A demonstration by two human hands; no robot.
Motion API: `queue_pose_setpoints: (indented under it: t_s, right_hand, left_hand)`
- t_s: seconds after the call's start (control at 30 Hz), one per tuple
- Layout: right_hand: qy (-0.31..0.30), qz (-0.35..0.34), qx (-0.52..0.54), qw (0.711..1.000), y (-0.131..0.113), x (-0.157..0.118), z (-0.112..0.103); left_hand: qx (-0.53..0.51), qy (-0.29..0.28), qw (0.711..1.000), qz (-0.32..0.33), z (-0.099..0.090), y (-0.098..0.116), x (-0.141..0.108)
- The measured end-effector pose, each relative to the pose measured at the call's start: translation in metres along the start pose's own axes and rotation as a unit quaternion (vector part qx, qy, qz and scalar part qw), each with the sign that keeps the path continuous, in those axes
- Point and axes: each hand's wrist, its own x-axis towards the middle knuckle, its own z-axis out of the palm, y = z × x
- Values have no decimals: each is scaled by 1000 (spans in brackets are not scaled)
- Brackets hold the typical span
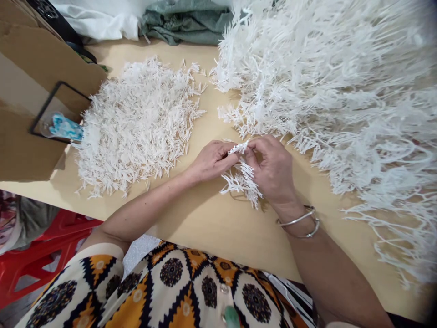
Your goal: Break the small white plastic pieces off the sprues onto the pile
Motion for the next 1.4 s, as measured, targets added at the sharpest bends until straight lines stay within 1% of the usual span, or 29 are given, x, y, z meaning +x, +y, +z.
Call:
queue_pose_setpoints:
  t_s: [0.07, 0.13, 0.2, 0.3, 0.4, 0.47, 0.53, 0.6, 0.7, 0.8, 0.87, 0.9, 1.03, 1.1, 1.2, 1.3, 1.4]
  right_hand:
    - [16, 2, -14, 1000, -2, 0, 5]
    - [25, 13, -3, 1000, -5, 0, 9]
    - [20, 35, 16, 999, -6, 2, 11]
    - [21, 86, 34, 995, 4, 7, 11]
    - [50, 120, 73, 989, 20, 11, 7]
    - [45, 122, 124, 984, 27, 11, 5]
    - [28, 117, 174, 977, 28, 10, 2]
    - [25, 111, 215, 970, 23, 9, -4]
    - [30, 96, 237, 966, 12, 8, -16]
    - [-4, 52, 212, 976, 4, 7, -24]
    - [-30, 20, 208, 977, 1, 7, -23]
    - [-33, 12, 213, 976, 0, 6, -21]
    - [-10, 18, 202, 979, 0, 4, -13]
    - [4, 13, 156, 988, 2, 4, -12]
    - [27, -10, 49, 998, 8, 3, -8]
    - [23, -20, -7, 1000, 12, 3, -1]
    - [14, -16, -16, 1000, 11, 4, 7]
  left_hand:
    - [-11, -2, 1000, -10, -2, 0, 0]
    - [-33, -3, 999, -14, -5, -1, -1]
    - [-61, -3, 998, -14, -6, -3, -3]
    - [-138, -26, 990, -6, -3, -3, -7]
    - [-170, -63, 983, 33, 4, -2, -10]
    - [-177, -55, 982, 34, 8, 0, -11]
    - [-204, -34, 978, 4, 10, 1, -11]
    - [-215, -23, 976, -21, 9, 2, -11]
    - [-183, -21, 983, -29, 8, 1, -11]
    - [-139, -29, 989, -32, 9, 0, -11]
    - [-109, -32, 993, -28, 11, 0, -11]
    - [-95, -32, 995, -22, 11, 0, -11]
    - [-70, -36, 997, -9, 12, 4, -10]
    - [-65, -44, 997, -13, 11, 6, -9]
    - [-41, -62, 997, -10, 8, 7, -8]
    - [-47, -79, 996, -3, 3, 6, -8]
    - [-83, -81, 993, -16, 0, 4, -10]
